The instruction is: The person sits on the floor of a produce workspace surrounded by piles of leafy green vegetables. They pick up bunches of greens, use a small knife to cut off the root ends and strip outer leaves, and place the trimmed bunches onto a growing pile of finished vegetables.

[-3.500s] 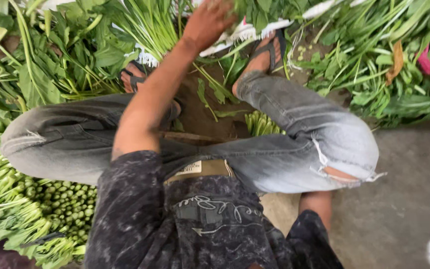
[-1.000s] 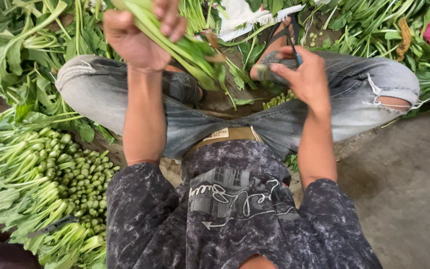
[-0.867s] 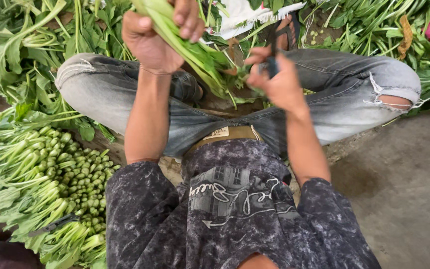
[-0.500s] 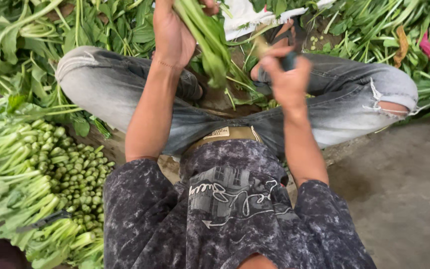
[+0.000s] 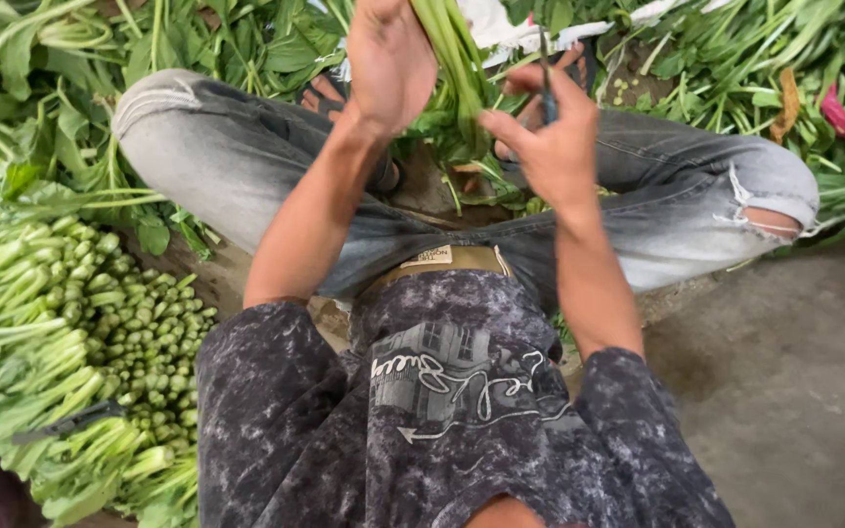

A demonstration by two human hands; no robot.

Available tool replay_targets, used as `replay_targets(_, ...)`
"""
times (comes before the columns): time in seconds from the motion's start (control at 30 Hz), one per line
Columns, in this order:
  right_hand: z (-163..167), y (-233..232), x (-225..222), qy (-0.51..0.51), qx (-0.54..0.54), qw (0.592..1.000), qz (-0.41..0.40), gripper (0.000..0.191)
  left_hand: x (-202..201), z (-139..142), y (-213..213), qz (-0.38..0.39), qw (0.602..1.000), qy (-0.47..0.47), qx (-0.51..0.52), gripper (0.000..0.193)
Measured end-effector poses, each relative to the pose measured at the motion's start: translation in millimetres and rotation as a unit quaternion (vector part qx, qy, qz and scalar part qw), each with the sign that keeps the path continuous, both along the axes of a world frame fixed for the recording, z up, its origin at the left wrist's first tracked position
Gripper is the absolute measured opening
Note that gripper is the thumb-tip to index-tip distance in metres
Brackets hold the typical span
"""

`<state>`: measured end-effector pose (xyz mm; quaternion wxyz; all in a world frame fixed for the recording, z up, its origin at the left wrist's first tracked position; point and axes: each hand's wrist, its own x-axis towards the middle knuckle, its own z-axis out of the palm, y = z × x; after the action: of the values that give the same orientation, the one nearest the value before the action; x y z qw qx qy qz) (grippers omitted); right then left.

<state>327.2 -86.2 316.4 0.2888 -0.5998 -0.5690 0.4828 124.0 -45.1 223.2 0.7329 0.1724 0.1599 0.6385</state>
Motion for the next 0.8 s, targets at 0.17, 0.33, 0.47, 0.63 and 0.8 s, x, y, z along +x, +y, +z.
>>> replay_targets(0.17,-4,9,-28,-0.01,0.174,0.985,0.008,0.032,31,0,-19,-0.072,0.996,0.05,0.023,0.062)
replay_targets(0.33,-10,13,-9,0.043,-0.007,0.999,-0.008,0.023,30,7,-21,-0.087,0.936,0.322,0.111,0.088)
replay_targets(0.47,-14,17,21,0.139,0.02,0.988,0.057,0.024,26,17,-16,-0.01,0.847,0.488,0.212,0.097)
replay_targets(0.63,-15,23,28,0.162,-0.041,0.984,0.068,0.025,17,31,-12,-0.009,0.759,0.587,0.28,0.124)
replay_targets(0.8,3,33,35,0.13,-0.06,0.984,0.101,0.02,12,22,-9,0.039,0.707,0.629,0.321,0.09)
